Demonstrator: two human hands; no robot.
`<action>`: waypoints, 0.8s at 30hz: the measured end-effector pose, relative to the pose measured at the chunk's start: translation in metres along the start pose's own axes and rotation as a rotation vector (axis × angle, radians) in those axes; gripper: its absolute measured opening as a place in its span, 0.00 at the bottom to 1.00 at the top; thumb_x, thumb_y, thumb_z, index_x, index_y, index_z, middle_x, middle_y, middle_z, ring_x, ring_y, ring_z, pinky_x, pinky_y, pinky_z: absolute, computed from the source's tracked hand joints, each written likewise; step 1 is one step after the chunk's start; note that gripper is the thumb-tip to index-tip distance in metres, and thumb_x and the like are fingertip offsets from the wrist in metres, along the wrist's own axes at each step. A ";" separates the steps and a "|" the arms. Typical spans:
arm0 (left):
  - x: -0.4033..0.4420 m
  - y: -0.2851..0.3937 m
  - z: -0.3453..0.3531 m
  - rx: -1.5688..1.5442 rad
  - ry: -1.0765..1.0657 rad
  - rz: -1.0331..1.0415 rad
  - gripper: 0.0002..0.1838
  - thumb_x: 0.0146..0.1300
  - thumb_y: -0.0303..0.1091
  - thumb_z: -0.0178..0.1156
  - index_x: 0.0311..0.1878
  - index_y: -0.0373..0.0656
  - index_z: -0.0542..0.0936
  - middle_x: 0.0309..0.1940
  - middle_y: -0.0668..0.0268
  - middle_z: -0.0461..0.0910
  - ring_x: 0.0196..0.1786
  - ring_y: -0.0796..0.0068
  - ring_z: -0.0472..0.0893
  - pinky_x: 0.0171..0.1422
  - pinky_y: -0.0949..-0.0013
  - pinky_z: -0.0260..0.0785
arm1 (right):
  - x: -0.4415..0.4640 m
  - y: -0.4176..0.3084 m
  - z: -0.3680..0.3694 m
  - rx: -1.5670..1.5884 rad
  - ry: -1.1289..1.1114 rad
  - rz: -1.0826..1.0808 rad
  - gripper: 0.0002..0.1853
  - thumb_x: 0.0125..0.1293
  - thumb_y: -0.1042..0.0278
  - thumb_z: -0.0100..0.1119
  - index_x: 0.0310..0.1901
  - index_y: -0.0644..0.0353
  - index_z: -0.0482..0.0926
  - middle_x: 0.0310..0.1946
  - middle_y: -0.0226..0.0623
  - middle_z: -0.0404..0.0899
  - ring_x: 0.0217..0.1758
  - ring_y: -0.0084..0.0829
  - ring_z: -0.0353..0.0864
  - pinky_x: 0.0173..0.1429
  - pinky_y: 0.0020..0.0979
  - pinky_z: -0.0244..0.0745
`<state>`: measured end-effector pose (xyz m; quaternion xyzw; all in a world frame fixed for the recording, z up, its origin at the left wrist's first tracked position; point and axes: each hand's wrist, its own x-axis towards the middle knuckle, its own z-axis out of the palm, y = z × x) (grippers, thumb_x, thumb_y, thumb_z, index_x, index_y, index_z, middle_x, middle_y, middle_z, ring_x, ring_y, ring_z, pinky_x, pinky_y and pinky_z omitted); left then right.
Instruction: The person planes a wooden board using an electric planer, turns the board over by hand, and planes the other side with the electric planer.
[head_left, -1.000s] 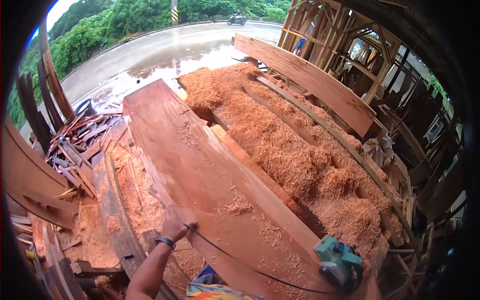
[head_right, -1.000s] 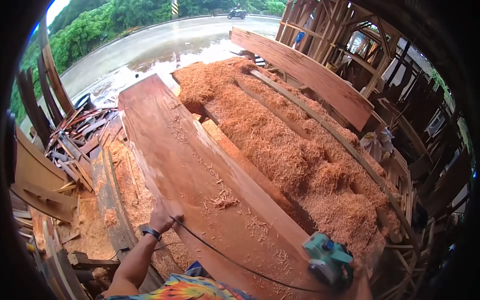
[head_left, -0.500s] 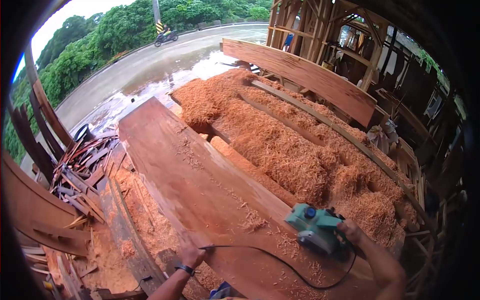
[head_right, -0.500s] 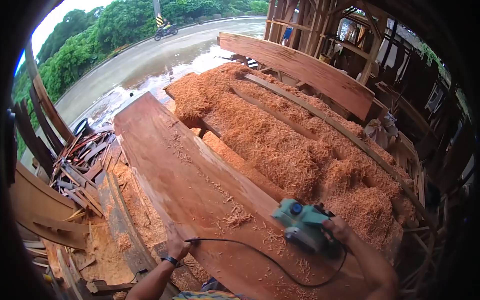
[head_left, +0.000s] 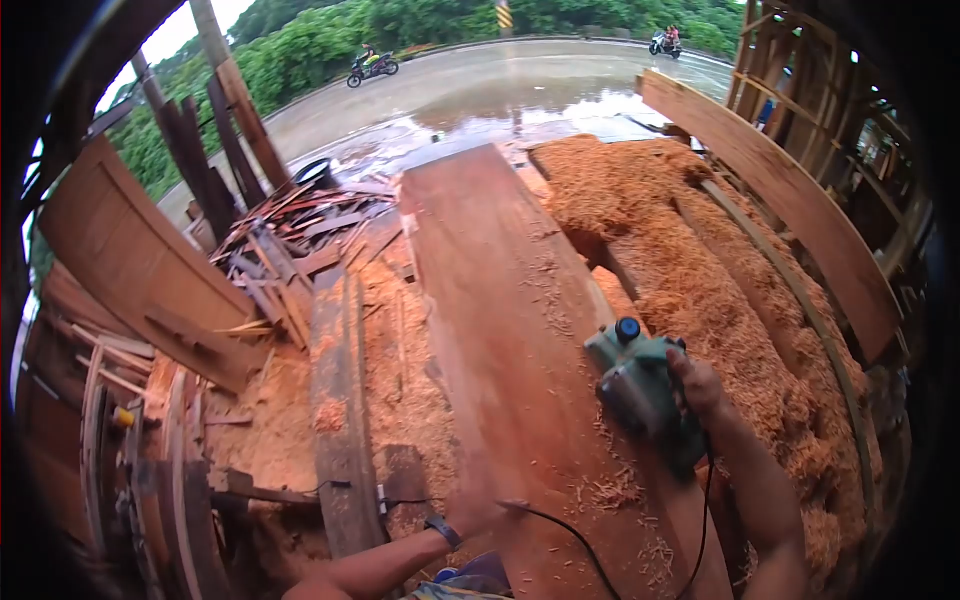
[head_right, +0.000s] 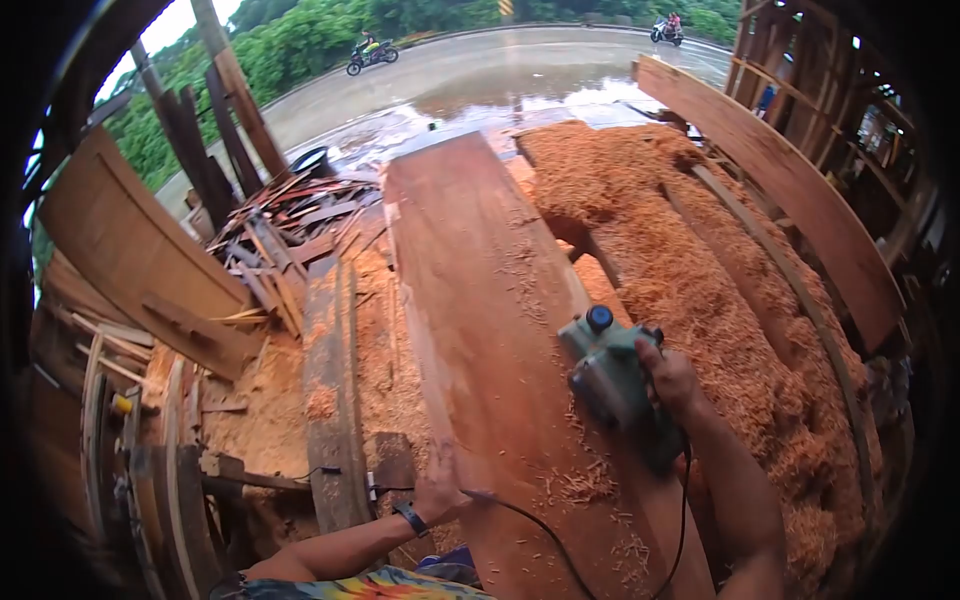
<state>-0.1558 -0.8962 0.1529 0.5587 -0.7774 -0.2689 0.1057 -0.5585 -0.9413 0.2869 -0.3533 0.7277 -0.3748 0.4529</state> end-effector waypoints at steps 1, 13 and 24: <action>0.001 0.004 -0.005 -0.002 -0.008 0.013 0.70 0.46 0.70 0.72 0.76 0.25 0.49 0.71 0.21 0.50 0.60 0.30 0.76 0.56 0.51 0.79 | 0.018 -0.011 0.010 -0.010 0.013 -0.006 0.33 0.66 0.31 0.58 0.23 0.57 0.75 0.14 0.29 0.71 0.14 0.23 0.70 0.19 0.28 0.64; 0.003 -0.018 -0.001 -0.043 0.135 0.132 0.53 0.51 0.58 0.75 0.67 0.24 0.67 0.62 0.36 0.74 0.62 0.42 0.78 0.63 0.54 0.75 | 0.269 -0.083 0.106 0.137 -0.191 -0.466 0.15 0.76 0.57 0.52 0.53 0.54 0.84 0.35 0.28 0.85 0.38 0.18 0.80 0.42 0.25 0.74; 0.050 -0.154 -0.091 -0.855 0.636 -0.085 0.31 0.80 0.49 0.47 0.75 0.36 0.62 0.60 0.61 0.74 0.51 0.75 0.75 0.48 0.72 0.69 | 0.024 0.011 0.018 -0.099 -0.114 -0.134 0.18 0.74 0.48 0.57 0.54 0.50 0.83 0.30 0.31 0.81 0.27 0.23 0.76 0.34 0.29 0.74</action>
